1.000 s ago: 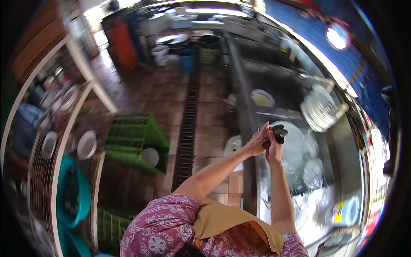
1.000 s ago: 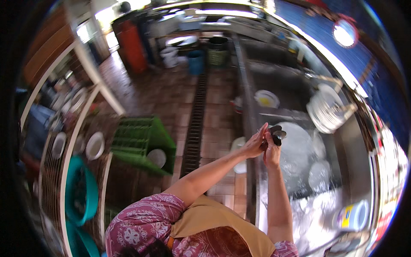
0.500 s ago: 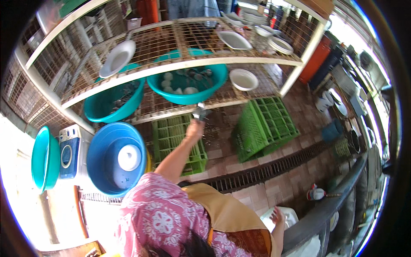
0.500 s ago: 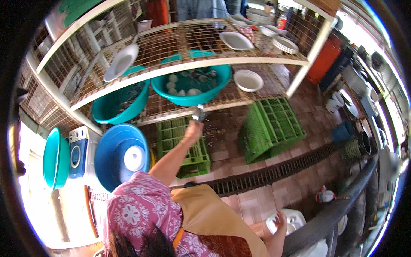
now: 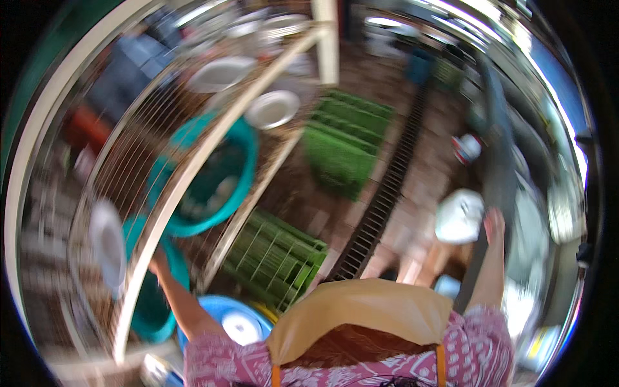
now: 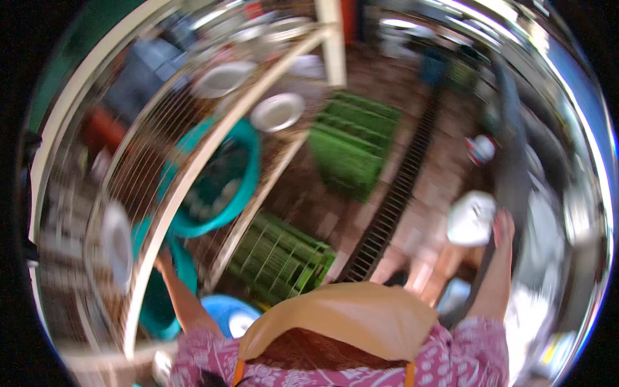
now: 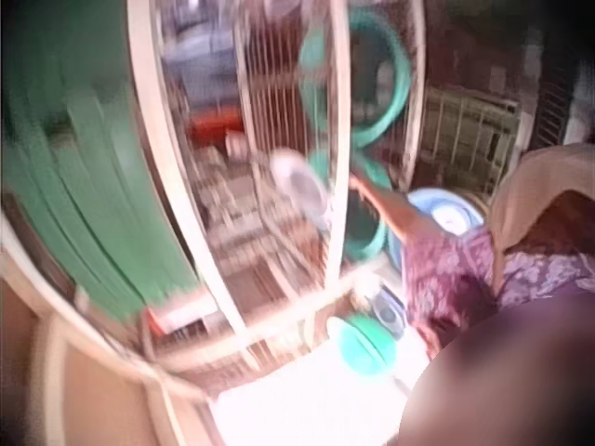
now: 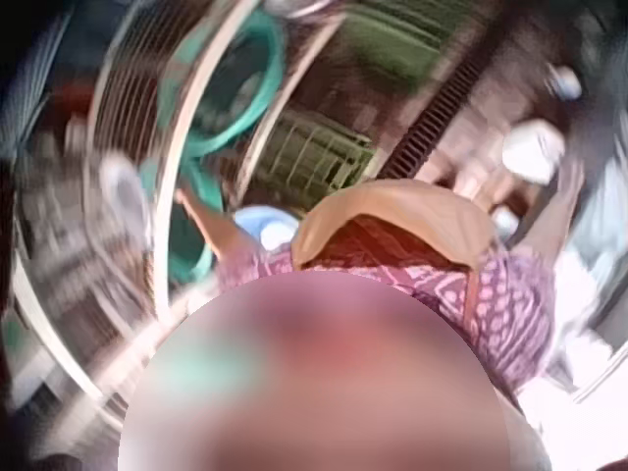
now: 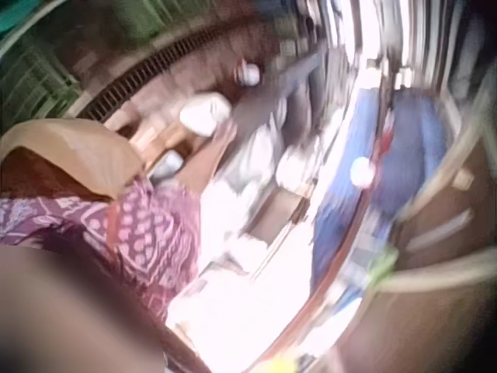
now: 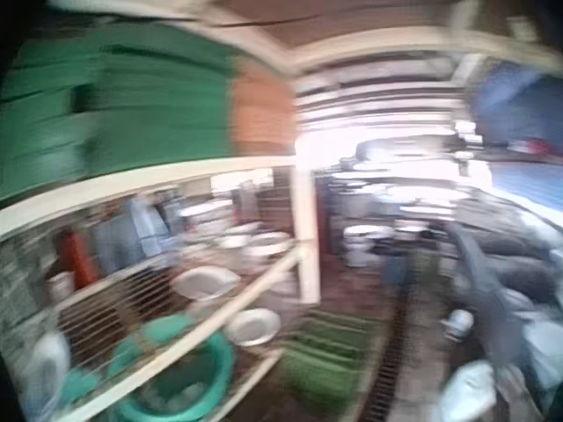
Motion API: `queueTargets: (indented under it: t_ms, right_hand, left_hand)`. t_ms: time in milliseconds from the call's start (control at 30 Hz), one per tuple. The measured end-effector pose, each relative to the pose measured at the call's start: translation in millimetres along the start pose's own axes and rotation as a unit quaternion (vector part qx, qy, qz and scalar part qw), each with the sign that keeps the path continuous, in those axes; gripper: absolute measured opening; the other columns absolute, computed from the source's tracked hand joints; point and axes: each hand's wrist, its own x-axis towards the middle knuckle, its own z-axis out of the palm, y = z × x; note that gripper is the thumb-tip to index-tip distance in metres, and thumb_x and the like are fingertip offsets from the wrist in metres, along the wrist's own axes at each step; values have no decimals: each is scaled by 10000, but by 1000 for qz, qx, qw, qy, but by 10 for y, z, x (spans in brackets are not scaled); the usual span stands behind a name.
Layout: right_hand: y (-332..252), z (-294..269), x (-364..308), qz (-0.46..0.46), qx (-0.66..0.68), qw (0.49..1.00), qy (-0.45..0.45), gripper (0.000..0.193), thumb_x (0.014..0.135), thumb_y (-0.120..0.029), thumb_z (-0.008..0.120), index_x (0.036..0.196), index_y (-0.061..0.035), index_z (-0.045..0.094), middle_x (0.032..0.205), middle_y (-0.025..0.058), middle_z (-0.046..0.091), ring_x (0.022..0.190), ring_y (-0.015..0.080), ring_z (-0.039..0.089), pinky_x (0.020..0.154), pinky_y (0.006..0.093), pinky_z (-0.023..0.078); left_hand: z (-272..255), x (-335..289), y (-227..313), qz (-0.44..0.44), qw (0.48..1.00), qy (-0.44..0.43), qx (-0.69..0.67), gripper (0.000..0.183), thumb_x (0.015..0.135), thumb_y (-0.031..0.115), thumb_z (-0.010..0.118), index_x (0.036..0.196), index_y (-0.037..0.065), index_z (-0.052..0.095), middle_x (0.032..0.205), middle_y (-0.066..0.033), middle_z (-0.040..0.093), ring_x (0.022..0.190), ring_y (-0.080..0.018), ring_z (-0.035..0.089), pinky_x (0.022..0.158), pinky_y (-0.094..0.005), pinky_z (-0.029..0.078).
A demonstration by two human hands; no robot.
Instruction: The person washes various dishes and utensils in a stainless steel sink using a sponge and running water. They rinse plates, bowls, and cutlery, then place them on a drying rack. The person handles items one at a time, scrubbing and rinsing each piece before stacking them.
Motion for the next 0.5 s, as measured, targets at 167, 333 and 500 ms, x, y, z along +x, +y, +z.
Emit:
queueTargets:
  t_ms: [167,333,500]
  right_hand:
    - [-730,-160,-388,-93,-59,957,267,301,780,-198,627,1059,-86,610,901,22,639,764,140,583,604,310,444]
    - [-560,-1380,-471,-100,-312,784,527,364,656,-198,636,995,-69,601,945,124,594,924,276,546,846,363,440]
    - [-239,-2136,-517,97,-250,835,480,493,651,-274,664,1080,-44,582,1024,176,619,956,282,601,826,395,475]
  left_hand:
    - [1162,-159,1460,205,944,-42,-255,373,775,166,583,1067,-65,570,1051,-238,589,921,-389,558,871,-489,417]
    - [1216,-2666,4366,296,717,-459,-433,294,749,61,613,1029,-26,599,871,-104,624,723,-158,584,659,-268,476]
    - [1056,-4215,6206,568,577,-493,-318,252,802,102,608,1039,18,593,975,-101,618,840,-185,599,770,-290,470]
